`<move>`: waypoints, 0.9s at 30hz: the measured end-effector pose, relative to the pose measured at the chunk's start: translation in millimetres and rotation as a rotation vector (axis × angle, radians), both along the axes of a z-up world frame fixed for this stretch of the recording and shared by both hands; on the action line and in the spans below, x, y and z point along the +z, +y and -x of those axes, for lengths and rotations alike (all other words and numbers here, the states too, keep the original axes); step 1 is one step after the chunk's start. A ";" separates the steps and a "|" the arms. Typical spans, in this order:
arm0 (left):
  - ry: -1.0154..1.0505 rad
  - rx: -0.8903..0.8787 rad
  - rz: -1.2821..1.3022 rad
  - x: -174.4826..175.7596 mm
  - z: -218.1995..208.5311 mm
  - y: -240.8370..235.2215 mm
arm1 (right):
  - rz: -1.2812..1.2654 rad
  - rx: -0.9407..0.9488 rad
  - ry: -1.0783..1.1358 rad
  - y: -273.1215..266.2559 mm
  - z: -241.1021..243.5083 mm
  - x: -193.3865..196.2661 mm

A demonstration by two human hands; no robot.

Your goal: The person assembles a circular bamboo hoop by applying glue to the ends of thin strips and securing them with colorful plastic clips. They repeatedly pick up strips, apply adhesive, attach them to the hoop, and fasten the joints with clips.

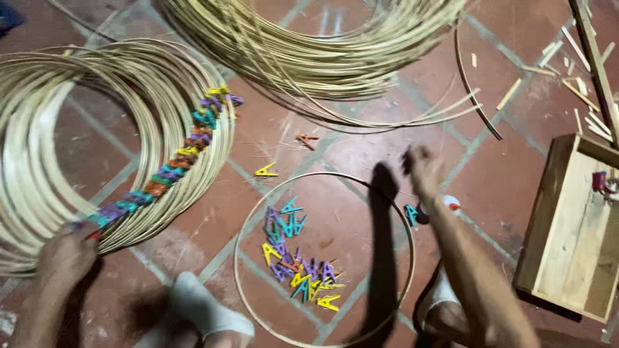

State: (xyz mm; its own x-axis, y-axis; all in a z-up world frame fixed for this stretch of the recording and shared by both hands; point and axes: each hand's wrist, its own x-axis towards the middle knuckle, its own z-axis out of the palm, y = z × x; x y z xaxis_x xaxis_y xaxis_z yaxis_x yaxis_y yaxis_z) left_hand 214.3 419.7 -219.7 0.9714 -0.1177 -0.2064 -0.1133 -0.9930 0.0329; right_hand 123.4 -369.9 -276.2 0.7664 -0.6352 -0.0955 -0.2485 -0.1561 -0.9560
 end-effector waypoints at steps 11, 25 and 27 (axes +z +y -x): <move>-0.144 0.653 0.973 17.0 21.3 -102.6 | 0.641 -0.114 0.369 -167.2 -134.1 -42.6; 0.650 0.861 1.879 -30.3 -49.2 -356.3 | -0.075 0.100 0.097 -53.3 62.6 57.7; 0.534 0.735 1.730 -29.8 -50.0 -328.9 | 0.009 0.241 0.093 -30.9 94.4 61.9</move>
